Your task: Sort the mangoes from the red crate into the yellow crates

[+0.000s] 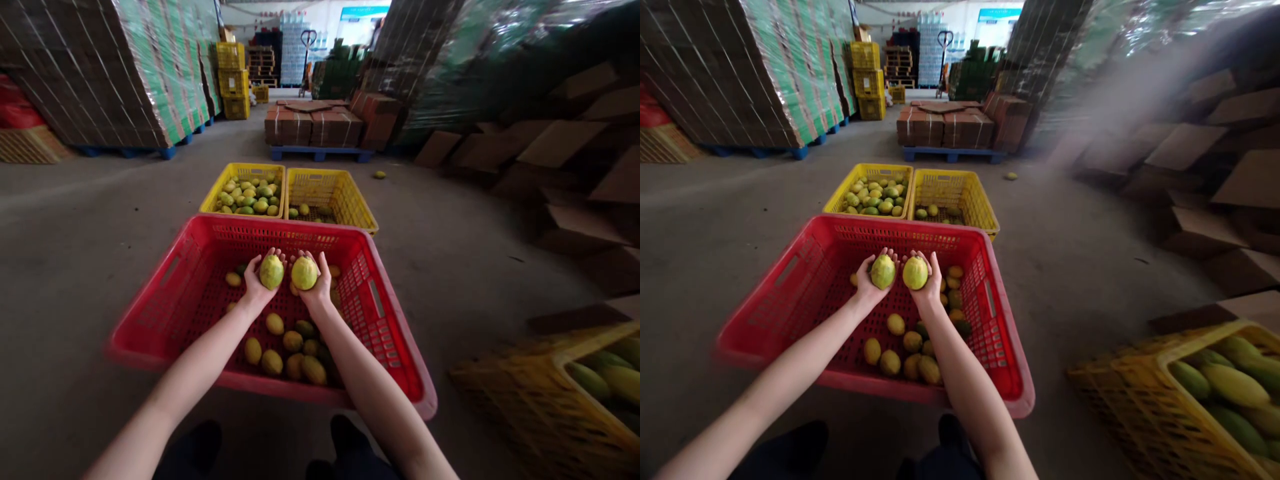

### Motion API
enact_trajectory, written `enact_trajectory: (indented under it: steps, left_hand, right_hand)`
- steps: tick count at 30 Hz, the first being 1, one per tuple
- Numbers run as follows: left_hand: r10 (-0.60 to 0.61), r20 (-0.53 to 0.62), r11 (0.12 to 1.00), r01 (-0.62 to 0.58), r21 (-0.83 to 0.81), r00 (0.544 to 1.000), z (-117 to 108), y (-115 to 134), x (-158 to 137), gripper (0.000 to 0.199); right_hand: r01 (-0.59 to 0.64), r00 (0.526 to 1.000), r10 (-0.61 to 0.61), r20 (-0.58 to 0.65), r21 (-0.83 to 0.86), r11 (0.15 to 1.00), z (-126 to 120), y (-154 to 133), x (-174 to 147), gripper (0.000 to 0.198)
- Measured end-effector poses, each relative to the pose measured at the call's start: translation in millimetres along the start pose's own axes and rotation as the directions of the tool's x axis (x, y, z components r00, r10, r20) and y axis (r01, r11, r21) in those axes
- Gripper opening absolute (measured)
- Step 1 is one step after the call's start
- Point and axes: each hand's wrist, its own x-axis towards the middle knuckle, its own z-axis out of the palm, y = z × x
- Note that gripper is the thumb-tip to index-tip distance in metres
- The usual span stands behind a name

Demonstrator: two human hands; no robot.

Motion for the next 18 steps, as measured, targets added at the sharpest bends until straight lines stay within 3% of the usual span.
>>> enact_trajectory:
  steps: [8,12,15,18]
  left_hand:
    - [-0.016,0.010,1.000,0.016,0.009,1.000,0,3,1,0.037]
    - [-0.009,0.010,0.984,0.007,0.179,1.000,-14,9,17,0.035]
    - [-0.069,-0.152,0.911,0.125,0.394,0.986,-38,16,34,0.026]
    - [-0.139,-0.346,0.766,0.322,0.557,0.928,-71,25,42,0.013]
  right_hand:
    - [-0.037,0.998,0.039,0.049,-0.032,0.999,-4,5,0,0.032]
    - [-0.055,0.998,0.054,-0.015,-0.096,0.994,-16,7,11,0.031]
    - [-0.121,0.986,0.093,-0.141,-0.208,0.971,-34,9,23,0.027]
    - [-0.147,0.981,0.104,-0.167,-0.274,0.950,-55,14,26,0.025]
